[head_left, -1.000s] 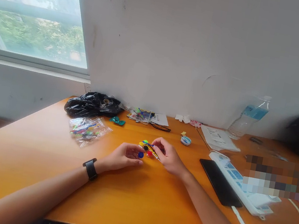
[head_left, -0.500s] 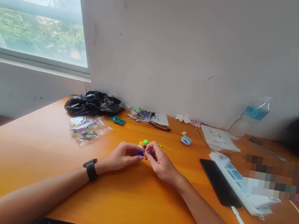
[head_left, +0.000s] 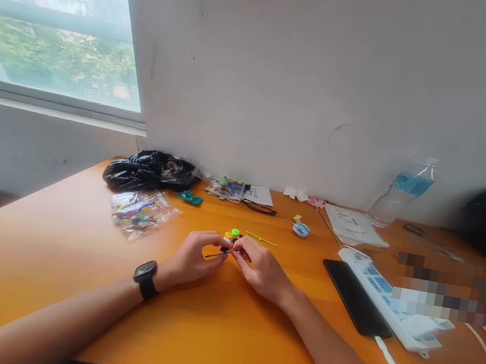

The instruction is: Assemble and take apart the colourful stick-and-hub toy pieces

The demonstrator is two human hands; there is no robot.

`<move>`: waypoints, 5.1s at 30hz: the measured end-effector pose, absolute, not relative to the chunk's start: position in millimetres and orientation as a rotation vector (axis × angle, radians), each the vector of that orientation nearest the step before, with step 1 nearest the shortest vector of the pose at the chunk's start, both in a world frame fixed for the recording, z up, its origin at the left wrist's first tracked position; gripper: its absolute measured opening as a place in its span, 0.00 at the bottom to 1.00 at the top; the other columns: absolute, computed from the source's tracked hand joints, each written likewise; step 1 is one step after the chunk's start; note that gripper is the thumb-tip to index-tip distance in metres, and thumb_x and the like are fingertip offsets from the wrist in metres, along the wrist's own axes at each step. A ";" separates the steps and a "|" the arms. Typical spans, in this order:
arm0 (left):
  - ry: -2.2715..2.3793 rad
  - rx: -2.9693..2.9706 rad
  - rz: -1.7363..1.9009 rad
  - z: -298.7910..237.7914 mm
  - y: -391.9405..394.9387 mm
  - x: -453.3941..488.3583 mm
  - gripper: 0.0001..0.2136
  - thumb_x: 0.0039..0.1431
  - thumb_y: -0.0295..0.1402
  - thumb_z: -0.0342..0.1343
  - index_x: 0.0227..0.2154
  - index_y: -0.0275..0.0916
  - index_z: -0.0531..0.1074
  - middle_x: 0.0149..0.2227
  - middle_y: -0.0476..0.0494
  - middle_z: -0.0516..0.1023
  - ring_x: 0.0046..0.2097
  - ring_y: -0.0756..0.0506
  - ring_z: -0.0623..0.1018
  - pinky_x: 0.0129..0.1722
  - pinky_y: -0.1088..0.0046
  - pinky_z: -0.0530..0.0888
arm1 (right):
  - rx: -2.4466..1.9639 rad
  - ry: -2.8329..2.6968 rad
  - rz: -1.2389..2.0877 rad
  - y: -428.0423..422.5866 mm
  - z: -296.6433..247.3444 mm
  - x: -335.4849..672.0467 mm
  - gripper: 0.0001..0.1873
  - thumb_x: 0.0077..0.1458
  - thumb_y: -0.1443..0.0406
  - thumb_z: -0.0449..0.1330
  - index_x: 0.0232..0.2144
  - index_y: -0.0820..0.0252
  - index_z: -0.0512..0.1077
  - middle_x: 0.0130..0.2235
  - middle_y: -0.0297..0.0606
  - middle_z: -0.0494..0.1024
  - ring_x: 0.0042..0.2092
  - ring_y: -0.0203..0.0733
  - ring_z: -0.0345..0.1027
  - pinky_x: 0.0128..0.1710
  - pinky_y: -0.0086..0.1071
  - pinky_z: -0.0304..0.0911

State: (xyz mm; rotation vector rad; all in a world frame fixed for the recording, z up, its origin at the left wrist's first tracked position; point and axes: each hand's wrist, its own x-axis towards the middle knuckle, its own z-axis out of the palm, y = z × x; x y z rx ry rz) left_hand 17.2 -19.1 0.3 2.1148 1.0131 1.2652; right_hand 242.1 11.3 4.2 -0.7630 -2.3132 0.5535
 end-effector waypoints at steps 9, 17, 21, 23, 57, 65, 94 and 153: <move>1.011 2.355 1.335 -8.4 -12.3 15.0 0.11 0.61 0.25 0.60 0.42 0.41 0.83 0.42 0.41 0.85 0.43 0.43 0.84 0.45 0.68 0.79 | -0.654 -2.335 0.487 10.3 3.6 239.1 0.06 0.72 0.66 0.53 0.43 0.55 0.70 0.43 0.40 0.77 0.43 0.43 0.72 0.45 0.34 0.64; 1.044 2.208 1.238 4.7 -17.2 13.3 0.11 0.62 0.30 0.62 0.47 0.41 0.82 0.40 0.42 0.85 0.40 0.43 0.83 0.43 0.68 0.77 | -0.678 -2.254 0.585 8.7 7.3 239.7 0.06 0.72 0.66 0.53 0.43 0.54 0.71 0.42 0.38 0.75 0.40 0.41 0.69 0.42 0.33 0.64; 0.912 1.871 1.082 17.7 -21.2 12.2 0.13 0.65 0.36 0.62 0.49 0.37 0.81 0.46 0.38 0.84 0.47 0.40 0.83 0.50 0.65 0.78 | -0.672 -2.193 0.653 8.3 11.7 241.6 0.07 0.71 0.66 0.53 0.43 0.54 0.72 0.41 0.38 0.72 0.39 0.40 0.66 0.40 0.34 0.64; 0.844 1.688 1.006 21.4 -20.6 11.7 0.12 0.65 0.39 0.63 0.45 0.36 0.82 0.47 0.36 0.84 0.51 0.38 0.82 0.53 0.63 0.77 | -0.676 -2.170 0.681 8.4 12.8 241.7 0.08 0.71 0.65 0.53 0.41 0.55 0.73 0.40 0.38 0.70 0.38 0.40 0.66 0.39 0.34 0.64; 0.952 1.558 1.149 39.3 -23.6 10.4 0.15 0.60 0.42 0.70 0.41 0.33 0.84 0.44 0.33 0.85 0.46 0.37 0.84 0.49 0.63 0.80 | -0.685 -2.145 0.748 5.9 13.8 240.4 0.21 0.71 0.59 0.55 0.63 0.48 0.69 0.51 0.42 0.76 0.45 0.42 0.71 0.45 0.37 0.71; 0.959 1.558 1.164 35.5 -21.5 10.1 0.15 0.61 0.42 0.69 0.42 0.35 0.84 0.46 0.34 0.85 0.48 0.37 0.83 0.51 0.63 0.80 | -0.679 -2.082 0.875 6.0 4.7 235.9 0.21 0.68 0.61 0.60 0.61 0.53 0.72 0.50 0.43 0.80 0.44 0.42 0.75 0.45 0.39 0.73; 0.996 1.398 1.252 24.0 -8.1 -0.9 0.13 0.58 0.39 0.70 0.41 0.35 0.83 0.41 0.37 0.85 0.43 0.42 0.82 0.46 0.68 0.77 | -1.108 -2.158 0.414 17.7 19.4 255.3 0.33 0.73 0.48 0.44 0.22 0.57 0.69 0.24 0.35 0.72 0.27 0.39 0.64 0.30 0.33 0.52; 1.176 1.090 1.365 -9.8 30.8 -29.1 0.21 0.52 0.45 0.73 0.42 0.35 0.78 0.39 0.35 0.84 0.44 0.40 0.83 0.46 0.65 0.79 | -1.350 -2.066 0.268 49.8 -11.0 262.8 0.14 0.72 0.58 0.42 0.42 0.54 0.65 0.35 0.38 0.78 0.33 0.45 0.71 0.33 0.34 0.56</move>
